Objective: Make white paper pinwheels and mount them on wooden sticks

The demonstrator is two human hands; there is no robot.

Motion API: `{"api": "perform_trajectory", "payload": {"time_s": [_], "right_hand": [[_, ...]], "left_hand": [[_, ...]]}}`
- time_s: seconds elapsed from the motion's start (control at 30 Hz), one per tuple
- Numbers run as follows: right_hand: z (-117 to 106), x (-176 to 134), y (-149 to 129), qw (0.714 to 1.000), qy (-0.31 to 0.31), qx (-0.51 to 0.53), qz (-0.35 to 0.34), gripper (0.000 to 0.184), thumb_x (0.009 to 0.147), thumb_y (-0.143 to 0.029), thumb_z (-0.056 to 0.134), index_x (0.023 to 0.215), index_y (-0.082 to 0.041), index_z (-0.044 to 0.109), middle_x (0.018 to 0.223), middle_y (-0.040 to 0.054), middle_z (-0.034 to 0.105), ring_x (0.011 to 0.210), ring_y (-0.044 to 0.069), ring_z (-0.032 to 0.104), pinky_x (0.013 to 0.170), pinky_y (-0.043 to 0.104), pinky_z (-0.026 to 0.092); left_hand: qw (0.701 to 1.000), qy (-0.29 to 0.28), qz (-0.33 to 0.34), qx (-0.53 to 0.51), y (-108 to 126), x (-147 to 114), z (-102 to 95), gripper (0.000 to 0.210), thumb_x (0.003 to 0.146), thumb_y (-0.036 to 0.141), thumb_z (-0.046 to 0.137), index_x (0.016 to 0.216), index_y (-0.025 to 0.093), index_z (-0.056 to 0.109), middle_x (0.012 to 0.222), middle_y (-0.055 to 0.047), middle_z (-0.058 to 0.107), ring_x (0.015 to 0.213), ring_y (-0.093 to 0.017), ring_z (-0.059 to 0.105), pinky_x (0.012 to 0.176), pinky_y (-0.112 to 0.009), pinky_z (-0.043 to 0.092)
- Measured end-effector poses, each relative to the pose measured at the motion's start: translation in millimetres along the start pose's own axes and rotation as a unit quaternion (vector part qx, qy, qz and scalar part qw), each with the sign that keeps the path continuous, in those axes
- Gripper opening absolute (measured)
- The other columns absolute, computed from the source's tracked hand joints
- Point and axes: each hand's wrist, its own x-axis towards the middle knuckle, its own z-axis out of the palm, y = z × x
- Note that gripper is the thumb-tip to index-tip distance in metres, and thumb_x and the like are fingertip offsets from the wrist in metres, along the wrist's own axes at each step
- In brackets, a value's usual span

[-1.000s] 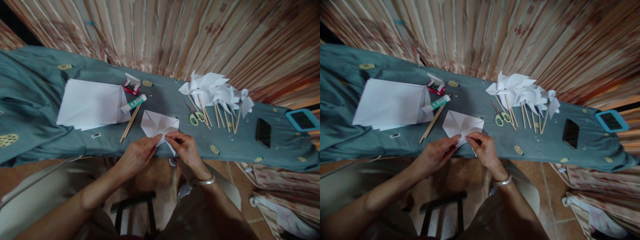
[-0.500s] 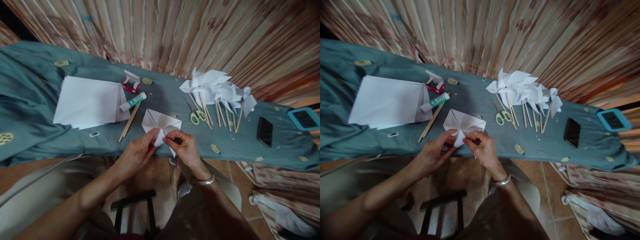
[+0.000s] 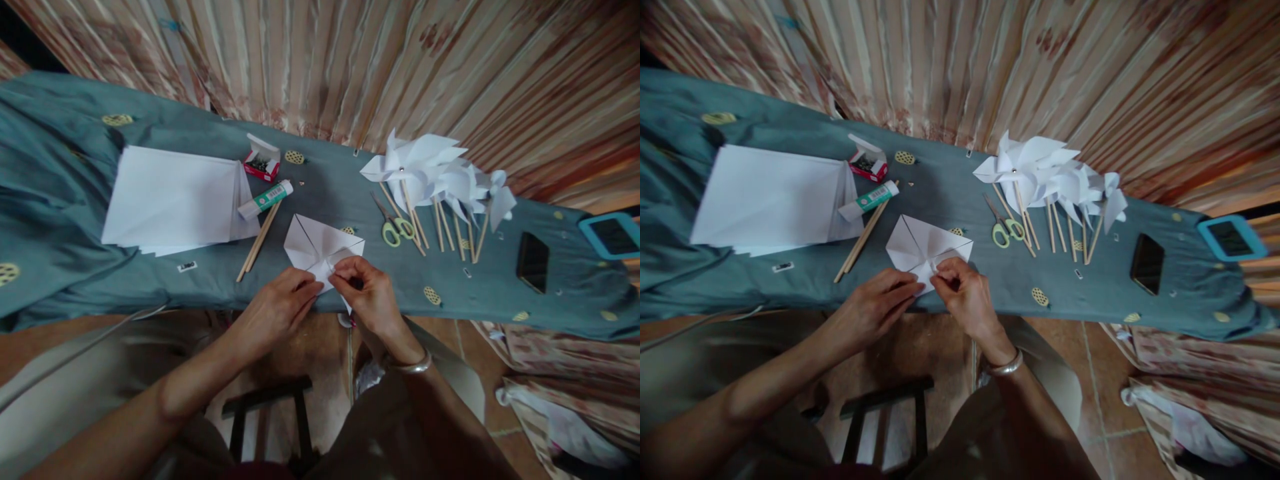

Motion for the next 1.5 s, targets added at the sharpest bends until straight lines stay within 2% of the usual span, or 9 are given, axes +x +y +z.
{"api": "perform_trajectory", "payload": {"time_s": [0.13, 0.27, 0.47, 0.63, 0.93, 1.27, 1.5], "right_hand": [[-2, -2, -5, 0.994, 0.001, -0.095, -0.058, 0.003, 0.084, -0.024, 0.064, 0.083, -0.023, 0.066, 0.075, 0.0010, 0.070, 0.071, 0.017, 0.064, 0.068, 0.028, 0.049], [-1, -3, -4, 0.979, 0.012, -0.163, -0.122, 0.006, 0.087, -0.023, 0.062, 0.085, -0.023, 0.068, 0.076, 0.0034, 0.069, 0.076, 0.020, 0.064, 0.073, 0.032, 0.049], [-1, -4, -5, 0.952, 0.000, -0.241, -0.188, 0.017, 0.094, -0.026, 0.054, 0.092, -0.020, 0.070, 0.085, 0.0067, 0.072, 0.084, 0.023, 0.061, 0.079, 0.036, 0.050], [-1, -4, -8, 0.941, -0.005, -0.266, -0.210, 0.021, 0.095, -0.023, 0.051, 0.097, -0.018, 0.071, 0.092, 0.0070, 0.073, 0.087, 0.024, 0.060, 0.082, 0.039, 0.050], [6, -4, 1, 0.928, 0.037, -0.274, -0.249, 0.024, 0.095, -0.021, 0.049, 0.100, -0.019, 0.073, 0.122, 0.0099, 0.066, 0.103, 0.026, 0.056, 0.087, 0.043, 0.053], [6, -3, 4, 0.924, 0.021, -0.289, -0.251, 0.026, 0.095, -0.018, 0.048, 0.106, -0.019, 0.072, 0.128, 0.0106, 0.063, 0.111, 0.028, 0.054, 0.090, 0.045, 0.051], [8, -3, 6, 0.910, 0.029, -0.308, -0.275, 0.026, 0.095, -0.018, 0.047, 0.105, -0.018, 0.071, 0.127, 0.0115, 0.061, 0.110, 0.027, 0.053, 0.090, 0.043, 0.052]], "left_hand": [[1.000, -0.008, -0.001, 0.003, 1, 0, -0.1, 0.022, 0.096, 0.018, 0.047, 0.108, 0.015, 0.066, 0.098, -0.009, 0.064, 0.091, -0.019, 0.061, 0.080, -0.033, 0.056], [1.000, -0.011, -0.003, 0.002, 0, 0, 0.2, 0.024, 0.097, 0.019, 0.045, 0.108, 0.012, 0.065, 0.099, -0.011, 0.064, 0.092, -0.020, 0.060, 0.080, -0.034, 0.056], [1.000, -0.008, -0.008, 0.010, 0, 1, 0.7, 0.025, 0.097, 0.020, 0.042, 0.108, 0.014, 0.064, 0.098, -0.009, 0.063, 0.090, -0.019, 0.061, 0.079, -0.034, 0.056], [1.000, -0.005, -0.006, 0.015, 0, 2, 0.7, 0.024, 0.098, 0.020, 0.041, 0.107, 0.015, 0.064, 0.097, -0.009, 0.063, 0.088, -0.018, 0.060, 0.077, -0.033, 0.056], [0.999, 0.009, -0.003, 0.037, 0, 0, 5.3, 0.023, 0.098, 0.019, 0.042, 0.106, 0.011, 0.062, 0.097, -0.010, 0.064, 0.089, -0.019, 0.061, 0.078, -0.032, 0.056], [0.999, 0.001, -0.008, 0.050, 0, 1, 5.9, 0.023, 0.099, 0.020, 0.041, 0.103, 0.011, 0.062, 0.096, -0.008, 0.063, 0.086, -0.018, 0.060, 0.076, -0.031, 0.055], [0.998, -0.003, -0.007, 0.055, 1, 1, 5.4, 0.024, 0.098, 0.020, 0.040, 0.101, 0.011, 0.063, 0.096, -0.009, 0.063, 0.087, -0.019, 0.060, 0.077, -0.032, 0.055]]}}
